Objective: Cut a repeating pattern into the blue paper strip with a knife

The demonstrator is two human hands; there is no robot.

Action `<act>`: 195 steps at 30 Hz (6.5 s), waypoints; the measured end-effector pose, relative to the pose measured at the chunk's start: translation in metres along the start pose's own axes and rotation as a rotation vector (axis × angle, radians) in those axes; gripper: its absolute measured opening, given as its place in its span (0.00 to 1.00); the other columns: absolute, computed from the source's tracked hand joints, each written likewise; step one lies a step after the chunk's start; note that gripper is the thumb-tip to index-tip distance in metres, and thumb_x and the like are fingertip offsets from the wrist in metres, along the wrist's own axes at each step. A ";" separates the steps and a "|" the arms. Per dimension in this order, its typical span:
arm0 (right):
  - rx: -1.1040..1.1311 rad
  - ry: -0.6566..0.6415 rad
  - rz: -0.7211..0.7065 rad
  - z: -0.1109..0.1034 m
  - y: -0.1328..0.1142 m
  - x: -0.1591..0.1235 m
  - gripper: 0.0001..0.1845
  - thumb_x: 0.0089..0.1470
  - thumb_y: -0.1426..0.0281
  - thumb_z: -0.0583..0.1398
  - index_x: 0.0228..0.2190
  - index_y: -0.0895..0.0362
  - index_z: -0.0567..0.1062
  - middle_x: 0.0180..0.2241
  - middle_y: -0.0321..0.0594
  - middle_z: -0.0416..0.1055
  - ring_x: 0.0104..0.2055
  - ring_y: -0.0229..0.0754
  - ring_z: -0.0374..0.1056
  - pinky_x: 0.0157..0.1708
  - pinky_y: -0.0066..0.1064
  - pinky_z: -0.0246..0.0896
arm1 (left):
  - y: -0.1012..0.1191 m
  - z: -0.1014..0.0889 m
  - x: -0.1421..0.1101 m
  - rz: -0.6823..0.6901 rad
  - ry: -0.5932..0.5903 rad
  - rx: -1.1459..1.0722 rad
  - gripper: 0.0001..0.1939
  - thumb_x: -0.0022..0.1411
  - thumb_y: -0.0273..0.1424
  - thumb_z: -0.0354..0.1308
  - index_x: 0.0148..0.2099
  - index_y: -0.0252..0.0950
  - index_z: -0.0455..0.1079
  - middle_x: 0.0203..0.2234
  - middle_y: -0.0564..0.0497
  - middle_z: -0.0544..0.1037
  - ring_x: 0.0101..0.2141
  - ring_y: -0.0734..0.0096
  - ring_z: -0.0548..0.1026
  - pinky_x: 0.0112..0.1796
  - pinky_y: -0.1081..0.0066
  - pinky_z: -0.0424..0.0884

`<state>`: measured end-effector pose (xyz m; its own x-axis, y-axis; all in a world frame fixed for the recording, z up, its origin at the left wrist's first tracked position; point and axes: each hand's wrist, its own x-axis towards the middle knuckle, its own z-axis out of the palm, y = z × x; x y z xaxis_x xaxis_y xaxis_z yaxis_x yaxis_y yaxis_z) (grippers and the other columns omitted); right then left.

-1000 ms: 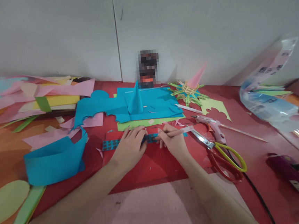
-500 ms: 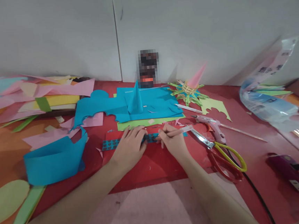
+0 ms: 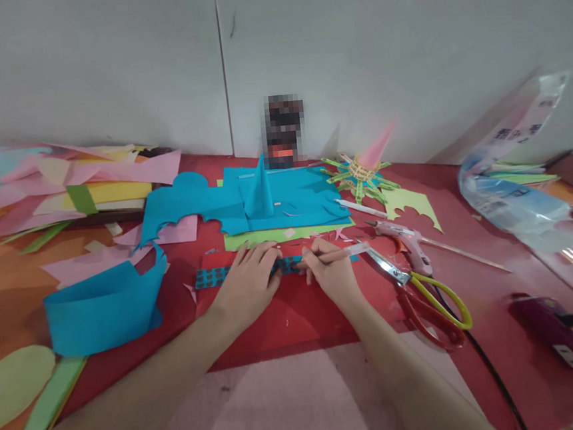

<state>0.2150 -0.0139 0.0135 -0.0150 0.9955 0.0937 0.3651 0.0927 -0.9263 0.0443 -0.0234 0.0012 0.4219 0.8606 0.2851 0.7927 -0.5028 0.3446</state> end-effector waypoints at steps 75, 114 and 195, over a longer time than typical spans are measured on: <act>0.230 0.346 -0.006 -0.014 0.005 0.006 0.16 0.53 0.67 0.57 0.18 0.54 0.60 0.08 0.27 0.61 0.17 0.39 0.70 0.18 0.25 0.64 | 0.000 0.001 0.000 -0.023 0.018 -0.027 0.07 0.62 0.29 0.47 0.43 0.37 0.61 0.48 0.47 0.70 0.50 0.62 0.67 0.57 0.55 0.52; 0.092 0.136 -0.056 -0.008 0.003 0.006 0.17 0.54 0.59 0.56 0.19 0.53 0.62 0.11 0.28 0.61 0.21 0.39 0.70 0.26 0.28 0.63 | 0.016 -0.008 -0.004 0.218 0.053 0.039 0.11 0.67 0.29 0.43 0.42 0.35 0.67 0.41 0.45 0.74 0.41 0.62 0.72 0.43 0.62 0.68; 0.183 0.280 -0.135 -0.005 -0.001 -0.004 0.12 0.54 0.62 0.57 0.28 0.52 0.57 0.15 0.25 0.58 0.20 0.38 0.68 0.21 0.27 0.64 | 0.064 0.012 -0.038 0.074 -0.230 0.246 0.34 0.63 0.51 0.40 0.62 0.32 0.57 0.60 0.37 0.58 0.59 0.48 0.56 0.54 0.54 0.55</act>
<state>0.2191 -0.0182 0.0155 0.2129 0.9323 0.2924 0.2042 0.2502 -0.9464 0.0842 -0.0870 0.0016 0.5485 0.8321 0.0824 0.8266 -0.5545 0.0962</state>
